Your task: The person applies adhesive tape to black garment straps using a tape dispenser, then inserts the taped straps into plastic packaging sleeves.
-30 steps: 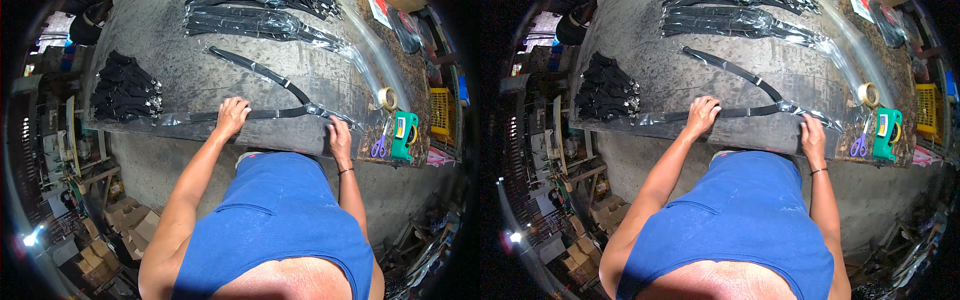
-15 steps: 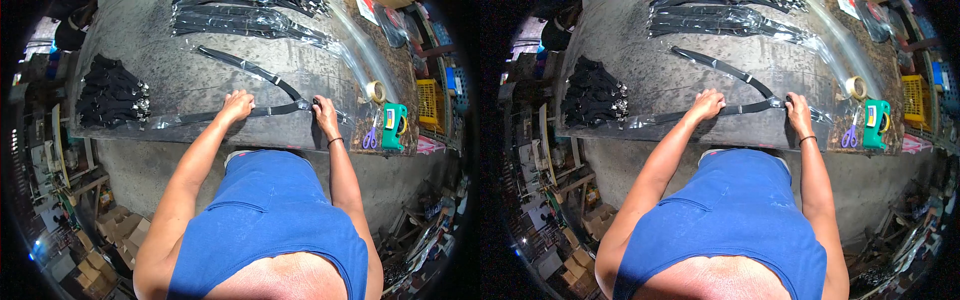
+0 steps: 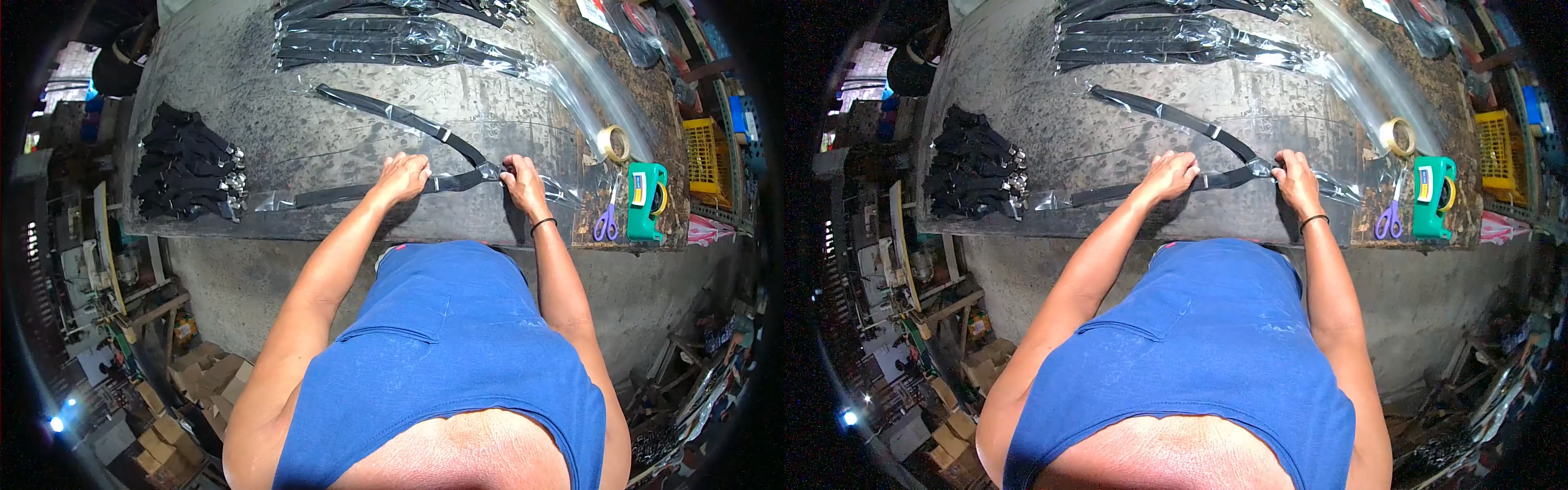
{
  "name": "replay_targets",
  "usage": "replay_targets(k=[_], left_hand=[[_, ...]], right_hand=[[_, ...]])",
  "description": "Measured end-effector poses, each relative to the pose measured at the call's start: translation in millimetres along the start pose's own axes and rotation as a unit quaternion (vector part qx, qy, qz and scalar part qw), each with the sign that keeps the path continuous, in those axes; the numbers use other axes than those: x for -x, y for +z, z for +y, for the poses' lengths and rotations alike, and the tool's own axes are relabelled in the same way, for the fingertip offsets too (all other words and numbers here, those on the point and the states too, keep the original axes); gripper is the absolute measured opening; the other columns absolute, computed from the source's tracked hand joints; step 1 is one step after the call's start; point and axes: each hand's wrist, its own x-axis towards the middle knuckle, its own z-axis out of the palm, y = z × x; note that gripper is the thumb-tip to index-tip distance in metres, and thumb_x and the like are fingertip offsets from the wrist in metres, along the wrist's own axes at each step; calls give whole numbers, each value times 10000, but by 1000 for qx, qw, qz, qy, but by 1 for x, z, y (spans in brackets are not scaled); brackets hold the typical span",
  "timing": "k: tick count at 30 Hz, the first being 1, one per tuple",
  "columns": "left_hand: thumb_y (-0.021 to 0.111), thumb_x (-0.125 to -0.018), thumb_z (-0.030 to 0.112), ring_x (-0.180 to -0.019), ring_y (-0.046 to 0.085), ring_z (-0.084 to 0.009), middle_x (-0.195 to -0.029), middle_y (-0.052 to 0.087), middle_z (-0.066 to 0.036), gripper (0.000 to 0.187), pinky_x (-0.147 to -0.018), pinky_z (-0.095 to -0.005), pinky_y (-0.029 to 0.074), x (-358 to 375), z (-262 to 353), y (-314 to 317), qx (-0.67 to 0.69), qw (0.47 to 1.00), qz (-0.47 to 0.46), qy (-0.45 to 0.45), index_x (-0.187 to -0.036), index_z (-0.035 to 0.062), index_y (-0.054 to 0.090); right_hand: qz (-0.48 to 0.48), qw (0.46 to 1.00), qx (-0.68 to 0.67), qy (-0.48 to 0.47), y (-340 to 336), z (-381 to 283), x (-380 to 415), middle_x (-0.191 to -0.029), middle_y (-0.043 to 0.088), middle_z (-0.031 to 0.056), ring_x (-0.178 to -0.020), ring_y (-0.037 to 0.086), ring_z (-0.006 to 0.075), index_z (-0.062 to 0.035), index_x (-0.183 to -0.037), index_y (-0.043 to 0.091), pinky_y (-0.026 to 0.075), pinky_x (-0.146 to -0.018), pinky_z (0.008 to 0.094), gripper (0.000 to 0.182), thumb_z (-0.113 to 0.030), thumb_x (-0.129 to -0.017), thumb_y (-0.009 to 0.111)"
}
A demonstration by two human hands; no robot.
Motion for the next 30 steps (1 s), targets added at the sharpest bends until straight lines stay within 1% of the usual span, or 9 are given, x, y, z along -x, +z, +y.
replay_targets(k=[9, 16, 19, 23, 24, 25, 27, 29, 30], left_hand=[[534, -852, 276, -873, 587, -417, -831, 637, -213, 261, -777, -514, 436, -28, 17, 4, 23, 998, -48, 23, -887, 29, 610], [552, -849, 282, -865, 593, -411, -835, 639, -204, 261, -767, -513, 437, -34, 24, 0, 19, 998, -50, 37, -876, 25, 589], [585, -856, 321, -924, 582, -374, -910, 641, -165, 286, -789, -488, 434, -14, 13, -12, 35, 999, -29, 22, -931, 46, 604], [659, -816, 343, -1049, 526, -312, -1037, 585, -91, 342, -865, -465, 392, 45, -53, -24, -60, 984, 164, 28, -1052, 100, 618], [658, -817, 342, -1072, 518, -304, -1072, 580, -83, 348, -874, -465, 382, 64, -67, -35, -91, 978, 188, -1, -1064, 100, 612], [630, -848, 385, -1198, 461, -318, -1214, 551, -113, 435, -959, -507, 351, 84, -86, -43, -112, 978, 170, -54, -1178, 106, 585], [567, -891, 450, -1327, 350, -348, -1387, 451, -150, 549, -1040, -575, 279, 120, -124, -46, -199, 949, 183, -164, -1325, 121, 502], [494, -919, 511, -1385, 256, -381, -1486, 335, -166, 636, -1072, -634, 204, 148, -145, -56, -212, 934, 138, -253, -1428, 145, 387], [439, -933, 546, -1384, 256, -392, -1506, 298, -172, 663, -1069, -640, 209, 157, -146, -60, -214, 926, 115, -291, -1461, 160, 329]], right_hand=[[-13, 999, -3, 31, -7, -11, 2, -1004, 575, 135, -959, 594, 341, -103, -1068, 575, 469, -806, 443, 248, -167, -835, 632], [-19, 999, -8, 36, -9, -12, 2, -1020, 569, 136, -967, 592, 339, -102, -1068, 576, 465, -815, 438, 242, -159, -839, 628], [-15, 999, -20, 33, -9, -13, 3, -1017, 570, 145, -969, 588, 345, -97, -1065, 577, 466, -815, 439, 229, -152, -845, 612], [70, 995, -55, -38, 0, -3, 7, -951, 581, 158, -927, 591, 366, -67, -1012, 592, 475, -783, 432, 160, -138, -871, 571], [65, 996, -54, -41, -2, -10, 9, -940, 582, 156, -919, 590, 363, -60, -1002, 591, 474, -782, 424, 155, -147, -875, 573], [57, 996, -55, -45, -6, -19, 13, -930, 584, 153, -910, 589, 359, -54, -991, 591, 474, -781, 417, 153, -155, -879, 575], [24, 995, -55, -77, -3, -28, 14, -940, 588, 159, -893, 590, 351, -39, -985, 588, 472, -786, 409, 167, -169, -880, 585], [-4, 995, -60, -79, 9, -35, 14, -959, 593, 173, -901, 590, 346, -25, -987, 584, 470, -798, 406, 182, -173, -881, 585], [-23, 995, -54, -76, 13, -38, 13, -964, 593, 185, -916, 589, 346, -11, -994, 577, 468, -805, 409, 197, -169, -877, 588]])
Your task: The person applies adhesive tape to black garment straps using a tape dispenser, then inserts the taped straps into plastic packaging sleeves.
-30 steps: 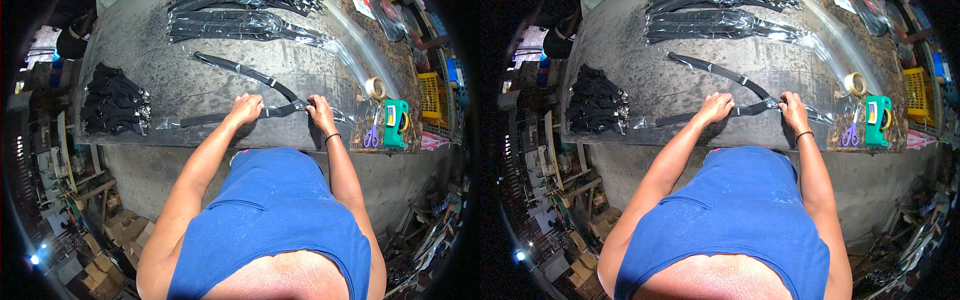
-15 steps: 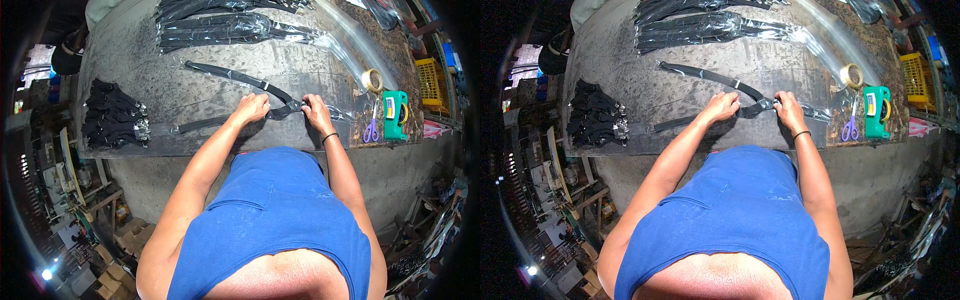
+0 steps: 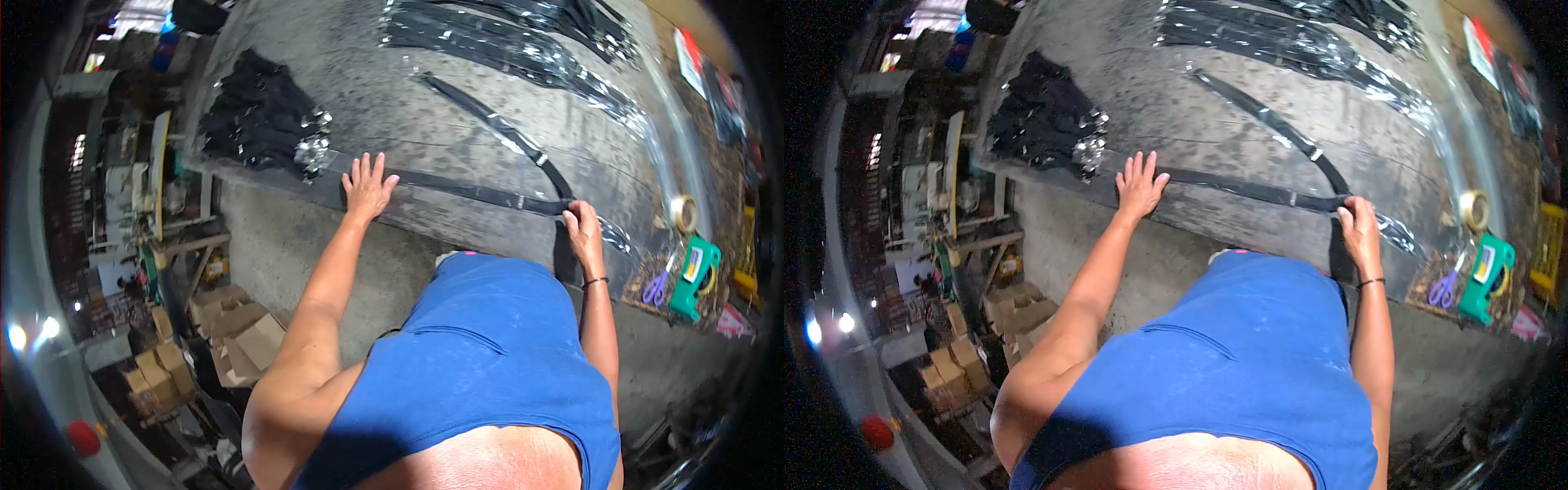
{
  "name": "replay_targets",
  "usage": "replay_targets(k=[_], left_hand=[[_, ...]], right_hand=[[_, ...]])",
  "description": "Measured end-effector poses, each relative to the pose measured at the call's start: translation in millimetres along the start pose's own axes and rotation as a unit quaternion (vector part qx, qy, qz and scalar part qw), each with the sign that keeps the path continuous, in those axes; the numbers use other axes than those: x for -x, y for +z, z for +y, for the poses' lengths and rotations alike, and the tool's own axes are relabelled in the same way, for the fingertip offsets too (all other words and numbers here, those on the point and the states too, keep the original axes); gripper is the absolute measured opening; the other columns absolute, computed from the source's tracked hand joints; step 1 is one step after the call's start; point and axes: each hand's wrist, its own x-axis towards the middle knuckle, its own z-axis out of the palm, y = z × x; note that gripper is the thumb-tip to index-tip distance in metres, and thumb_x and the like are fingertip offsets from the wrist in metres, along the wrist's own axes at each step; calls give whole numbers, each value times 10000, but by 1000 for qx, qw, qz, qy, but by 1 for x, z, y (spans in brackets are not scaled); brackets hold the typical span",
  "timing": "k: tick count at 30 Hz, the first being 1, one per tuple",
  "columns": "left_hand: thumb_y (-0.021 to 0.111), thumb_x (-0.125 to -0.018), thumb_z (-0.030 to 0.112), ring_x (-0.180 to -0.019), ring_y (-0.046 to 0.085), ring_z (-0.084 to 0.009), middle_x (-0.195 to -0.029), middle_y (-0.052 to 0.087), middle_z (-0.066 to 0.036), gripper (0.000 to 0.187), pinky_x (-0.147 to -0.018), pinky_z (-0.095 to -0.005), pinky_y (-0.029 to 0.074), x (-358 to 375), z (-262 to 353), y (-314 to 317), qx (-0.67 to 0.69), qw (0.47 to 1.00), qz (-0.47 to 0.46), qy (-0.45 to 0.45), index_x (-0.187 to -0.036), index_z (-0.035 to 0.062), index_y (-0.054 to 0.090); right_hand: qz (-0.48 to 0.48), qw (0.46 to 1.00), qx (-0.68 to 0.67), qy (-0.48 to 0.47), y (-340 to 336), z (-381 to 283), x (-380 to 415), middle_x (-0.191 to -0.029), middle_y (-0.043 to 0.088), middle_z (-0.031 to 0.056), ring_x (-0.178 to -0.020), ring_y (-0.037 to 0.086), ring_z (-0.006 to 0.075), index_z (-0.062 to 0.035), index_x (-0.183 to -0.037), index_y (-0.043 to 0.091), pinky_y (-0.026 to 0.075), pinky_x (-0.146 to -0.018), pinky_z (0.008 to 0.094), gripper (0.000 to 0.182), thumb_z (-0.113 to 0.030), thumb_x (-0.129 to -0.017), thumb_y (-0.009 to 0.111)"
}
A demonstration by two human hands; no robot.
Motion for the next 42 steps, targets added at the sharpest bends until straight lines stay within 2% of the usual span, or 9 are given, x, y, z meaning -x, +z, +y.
replay_targets(k=[6, 10, 14, 17, 19, 22, 25, 29, 42], left_hand=[[389, -934, 593, -1394, 225, -407, -1542, 220, -166, 700, -1070, -618, 221, 17, 10, -17, 42, 986, -84, -139, -1478, 161, 299], [392, -955, 530, -1399, 216, -408, -1543, 223, -165, 636, -1077, -605, 219, 10, -23, 10, 36, 997, 56, -47, -1460, 145, 339], [398, -960, 504, -1412, 199, -397, -1547, 215, -167, 617, -1092, -596, 210, 5, -33, -17, 67, 991, -90, -68, -1451, 133, 350], [405, -962, 498, -1415, 218, -378, -1545, 226, -166, 608, -1069, -617, 239, -2, -19, -8, -22, 996, -14, -84, -1465, 167, 320], [532, -921, 379, -1334, 353, -382, -1446, 398, -184, 548, -1059, -525, 310, -10, 8, -9, 63, 991, 119, 16, -1376, 88, 444], [630, -861, 281, -1090, 570, -337, -1146, 626, -158, 330, -956, -424, 431, -27, 92, -24, 249, 943, 108, 193, -1092, 47, 646], [645, -848, 301, -1010, 570, -335, -1054, 635, -131, 307, -878, -436, 451, -32, 177, -18, 287, 915, 21, 281, -1063, 82, 641], [605, -870, 326, -1081, 518, -335, -1073, 599, -131, 282, -917, -481, 382, -39, 240, -9, 202, 923, -122, 304, -1033, 98, 635], [586, -867, 304, -1054, 513, -322, -1026, 591, -111, 217, -880, -482, 364, -40, 260, -2, 204, 919, -156, 300, -912, 103, 654]], right_hand=[[-18, 999, 24, 38, 13, 1, -2, -937, 578, 161, -869, 601, 327, -33, -1004, 550, 477, -777, 398, 163, -80, -857, 606], [-17, 999, 41, 28, 14, 3, -4, -923, 583, 162, -867, 600, 330, -30, -994, 552, 477, -772, 406, 154, -75, -856, 603], [-22, 999, 42, 24, 17, 1, -6, -926, 587, 180, -911, 590, 348, -22, -989, 560, 468, -799, 421, 153, -64, -846, 598], [-13, 998, 63, 4, 17, 11, -5, -984, 607, 185, -978, 588, 359, -24, -1002, 580, 467, -852, 426, 168, -69, -841, 599], [-1, 1000, 27, -5, 18, 17, -3, -1001, 616, 175, -992, 594, 350, -26, -1013, 590, 469, -864, 418, 170, -75, -850, 592], [5, 999, 11, 32, 10, 4, 0, -982, 618, 168, -967, 604, 343, -34, -1011, 598, 479, -836, 412, 150, -76, -868, 578], [21, 998, -3, 62, 2, 1, 3, -1001, 596, 164, -962, 603, 343, -43, -1039, 599, 480, -832, 409, 176, -71, -867, 576], [64, 995, 24, 73, -13, 12, 1, -1097, 546, 175, -992, 589, 361, -58, -1103, 580, 480, -851, 430, 241, -67, -862, 579], [4, 996, 47, 78, -20, 25, -9, -1079, 511, 164, -1001, 578, 385, -97, -1094, 561, 474, -836, 464, 271, -156, -839, 632]])
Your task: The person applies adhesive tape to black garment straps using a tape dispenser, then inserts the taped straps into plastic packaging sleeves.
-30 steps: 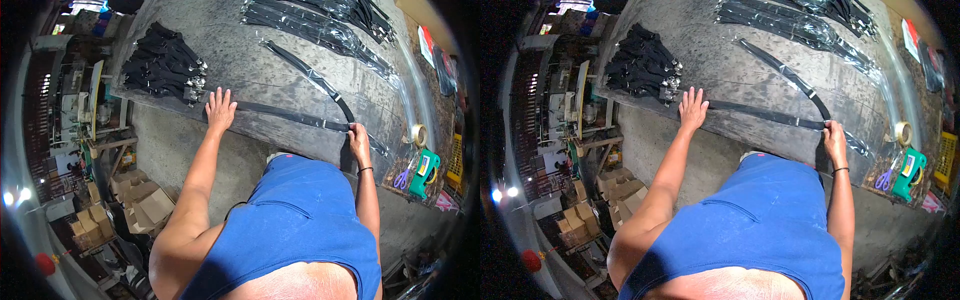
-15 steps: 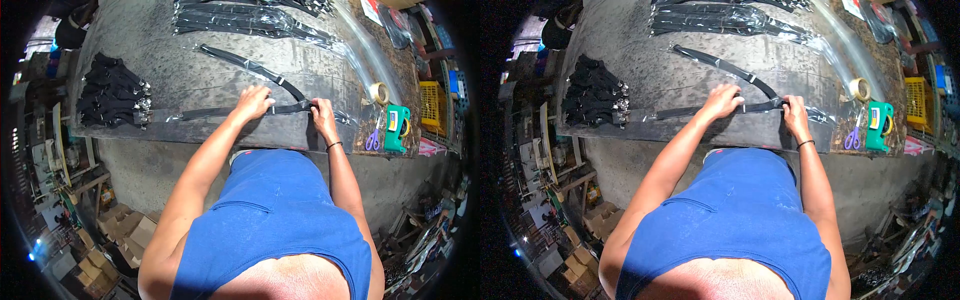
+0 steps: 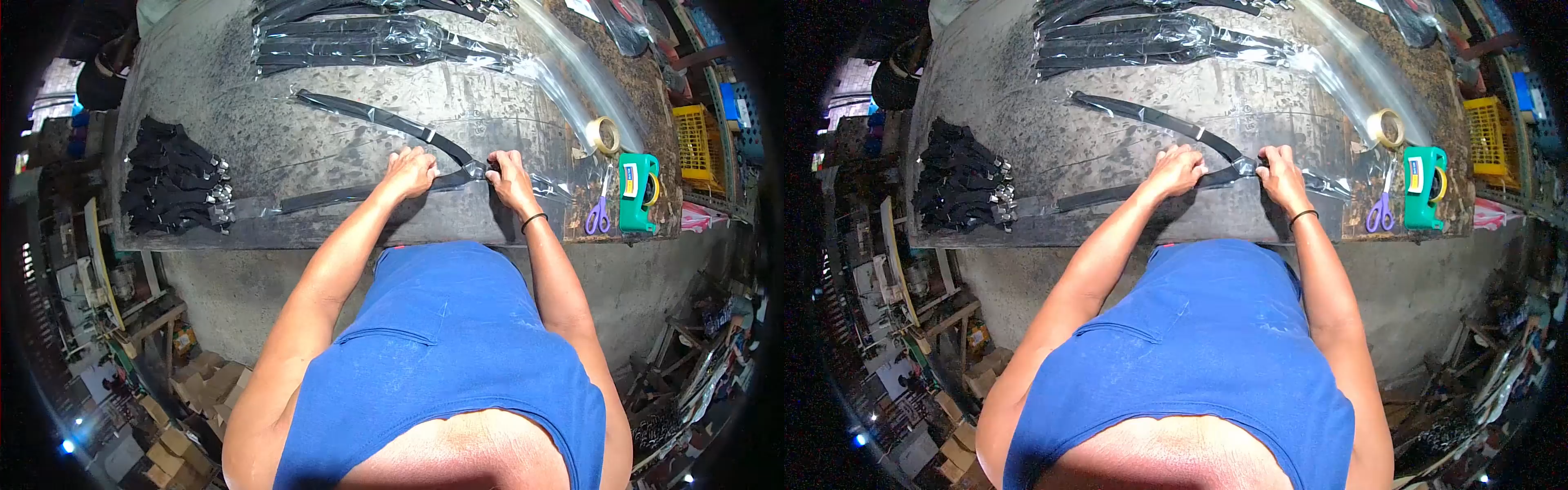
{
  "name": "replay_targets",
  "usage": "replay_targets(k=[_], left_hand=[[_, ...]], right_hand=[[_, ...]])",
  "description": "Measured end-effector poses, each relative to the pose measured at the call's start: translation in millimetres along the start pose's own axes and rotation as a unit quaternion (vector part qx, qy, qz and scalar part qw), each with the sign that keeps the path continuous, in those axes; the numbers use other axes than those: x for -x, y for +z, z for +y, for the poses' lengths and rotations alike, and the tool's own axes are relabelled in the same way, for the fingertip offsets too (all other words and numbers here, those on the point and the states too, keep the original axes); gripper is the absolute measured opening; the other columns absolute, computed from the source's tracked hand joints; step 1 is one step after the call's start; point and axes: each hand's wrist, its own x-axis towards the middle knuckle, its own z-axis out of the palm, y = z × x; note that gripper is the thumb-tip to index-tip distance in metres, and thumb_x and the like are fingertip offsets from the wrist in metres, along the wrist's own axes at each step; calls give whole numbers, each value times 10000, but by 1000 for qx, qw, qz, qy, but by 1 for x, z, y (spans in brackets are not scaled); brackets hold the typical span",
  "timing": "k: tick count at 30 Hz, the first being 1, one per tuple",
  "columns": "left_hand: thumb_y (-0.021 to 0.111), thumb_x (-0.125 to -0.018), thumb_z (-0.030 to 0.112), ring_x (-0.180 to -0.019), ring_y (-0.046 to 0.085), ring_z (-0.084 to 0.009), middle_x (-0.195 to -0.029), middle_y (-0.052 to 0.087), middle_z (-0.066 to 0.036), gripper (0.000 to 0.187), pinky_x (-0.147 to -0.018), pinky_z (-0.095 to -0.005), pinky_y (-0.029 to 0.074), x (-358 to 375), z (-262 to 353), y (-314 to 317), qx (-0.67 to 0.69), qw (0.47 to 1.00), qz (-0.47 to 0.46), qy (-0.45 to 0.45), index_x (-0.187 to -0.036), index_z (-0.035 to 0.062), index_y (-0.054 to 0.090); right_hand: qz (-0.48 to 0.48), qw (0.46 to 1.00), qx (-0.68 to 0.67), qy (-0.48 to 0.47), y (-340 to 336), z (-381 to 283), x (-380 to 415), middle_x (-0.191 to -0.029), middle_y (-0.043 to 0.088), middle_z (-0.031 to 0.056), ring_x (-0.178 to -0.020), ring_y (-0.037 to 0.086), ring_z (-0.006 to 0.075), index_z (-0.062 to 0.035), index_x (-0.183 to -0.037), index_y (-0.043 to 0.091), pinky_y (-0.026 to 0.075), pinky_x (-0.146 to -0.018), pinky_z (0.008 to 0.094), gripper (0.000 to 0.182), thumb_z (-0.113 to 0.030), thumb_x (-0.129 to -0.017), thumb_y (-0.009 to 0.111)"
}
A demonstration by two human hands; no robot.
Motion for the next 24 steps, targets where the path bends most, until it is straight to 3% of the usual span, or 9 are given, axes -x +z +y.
replay_targets(k=[10, 24], left_hand=[[577, -864, 298, -1042, 527, -333, -1019, 590, -134, 245, -872, -480, 388, -11, 16, 5, -8, 1000, 3, -8, -893, 66, 652], [575, -831, 278, -940, 548, -331, -913, 585, -124, 224, -790, -470, 403, -19, 35, 24, 7, 994, 107, 10, -828, 67, 650]], right_hand=[[-2, 1000, 1, 6, -1, -1, 0, -1053, 518, 139, -974, 585, 375, -105, -1050, 564, 473, -811, 472, 252, -184, -820, 629], [-9, 1000, -6, 30, -4, -5, 1, -1052, 516, 142, -974, 586, 371, -93, -1048, 567, 469, -815, 467, 257, -185, -815, 624]])
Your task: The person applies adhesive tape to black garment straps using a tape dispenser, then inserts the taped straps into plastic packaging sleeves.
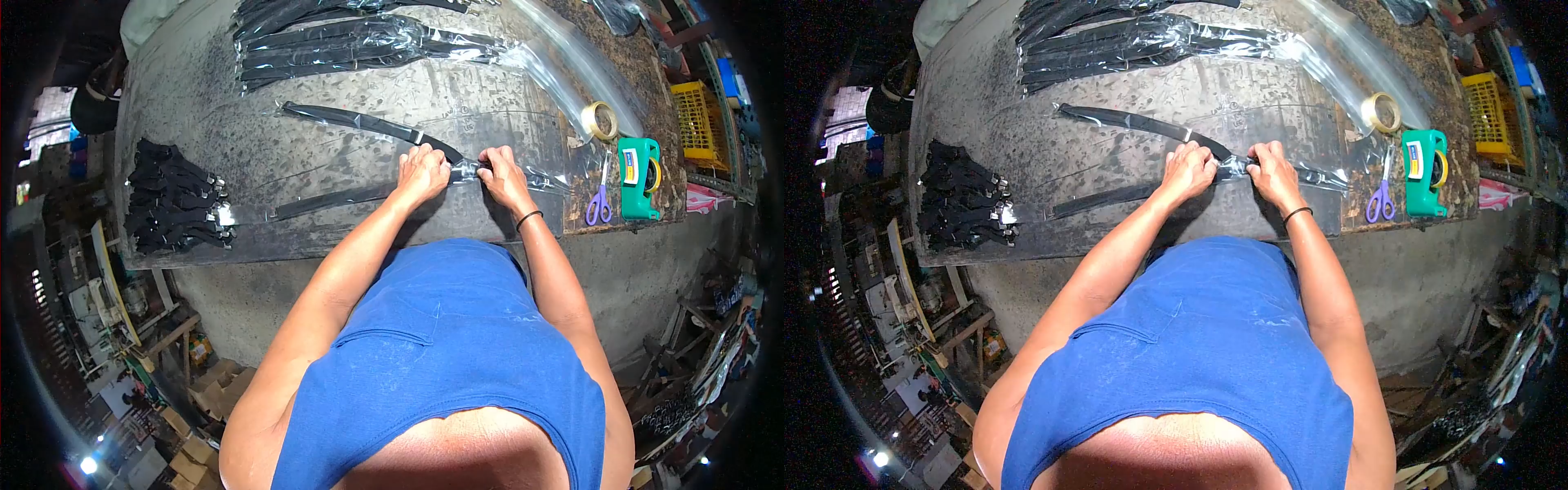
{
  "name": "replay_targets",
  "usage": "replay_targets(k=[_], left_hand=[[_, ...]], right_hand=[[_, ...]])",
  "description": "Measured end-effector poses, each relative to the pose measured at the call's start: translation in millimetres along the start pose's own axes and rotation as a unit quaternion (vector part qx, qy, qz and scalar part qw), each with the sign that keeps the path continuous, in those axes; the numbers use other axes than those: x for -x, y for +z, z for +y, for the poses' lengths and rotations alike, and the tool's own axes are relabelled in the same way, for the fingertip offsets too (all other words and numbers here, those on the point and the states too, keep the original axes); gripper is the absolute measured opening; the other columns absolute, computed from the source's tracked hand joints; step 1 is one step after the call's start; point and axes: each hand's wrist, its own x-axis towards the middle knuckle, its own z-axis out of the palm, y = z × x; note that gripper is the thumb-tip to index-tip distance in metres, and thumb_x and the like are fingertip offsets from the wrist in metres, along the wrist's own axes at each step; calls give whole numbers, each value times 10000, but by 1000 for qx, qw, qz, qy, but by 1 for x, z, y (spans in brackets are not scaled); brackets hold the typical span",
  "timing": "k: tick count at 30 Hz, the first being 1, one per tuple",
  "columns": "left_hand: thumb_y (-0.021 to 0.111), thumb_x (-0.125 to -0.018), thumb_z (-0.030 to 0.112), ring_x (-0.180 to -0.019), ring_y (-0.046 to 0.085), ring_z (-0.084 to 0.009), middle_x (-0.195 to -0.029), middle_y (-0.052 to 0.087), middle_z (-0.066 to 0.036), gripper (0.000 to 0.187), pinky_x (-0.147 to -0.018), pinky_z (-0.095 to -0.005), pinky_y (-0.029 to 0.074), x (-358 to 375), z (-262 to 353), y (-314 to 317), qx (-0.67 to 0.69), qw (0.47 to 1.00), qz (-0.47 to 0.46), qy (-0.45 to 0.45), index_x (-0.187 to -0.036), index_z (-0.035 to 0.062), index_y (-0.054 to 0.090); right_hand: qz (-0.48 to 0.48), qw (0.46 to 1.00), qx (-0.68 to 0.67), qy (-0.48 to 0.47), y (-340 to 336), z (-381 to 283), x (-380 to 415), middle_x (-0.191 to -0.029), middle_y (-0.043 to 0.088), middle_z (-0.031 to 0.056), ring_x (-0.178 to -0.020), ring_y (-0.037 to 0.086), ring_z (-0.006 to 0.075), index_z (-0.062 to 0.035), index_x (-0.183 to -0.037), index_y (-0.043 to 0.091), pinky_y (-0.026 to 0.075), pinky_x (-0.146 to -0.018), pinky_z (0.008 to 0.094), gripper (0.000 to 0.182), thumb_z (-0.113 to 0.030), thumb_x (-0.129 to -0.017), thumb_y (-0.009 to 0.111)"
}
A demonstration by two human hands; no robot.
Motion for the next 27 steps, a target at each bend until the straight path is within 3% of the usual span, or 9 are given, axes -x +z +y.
replay_targets(k=[15, 21, 27], left_hand=[[615, -830, 325, -921, 556, -325, -886, 595, -108, 251, -795, -465, 399, 12, 4, 3, 65, 994, 87, 6, -822, 78, 655], [610, -836, 327, -960, 562, -319, -910, 637, -112, 256, -850, -458, 375, 12, 5, -8, 23, 998, -30, -48, -858, 88, 699], [603, -829, 320, -962, 555, -320, -921, 647, -115, 241, -832, -467, 381, 5, 5, 1, 28, 998, -8, -49, -837, 104, 710]], right_hand=[[2, 1000, -11, -6, 1, 4, 0, -1069, 525, 133, -979, 589, 359, -105, -1057, 569, 469, -815, 464, 244, -162, -826, 617], [1, 1000, -29, -10, 3, 12, -3, -1084, 527, 133, -999, 579, 363, -108, -1071, 567, 463, -832, 462, 223, -134, -851, 587], [-4, 999, -32, -30, 4, 19, -6, -1084, 528, 138, -1017, 570, 365, -101, -1082, 566, 460, -847, 455, 227, -128, -857, 580]])
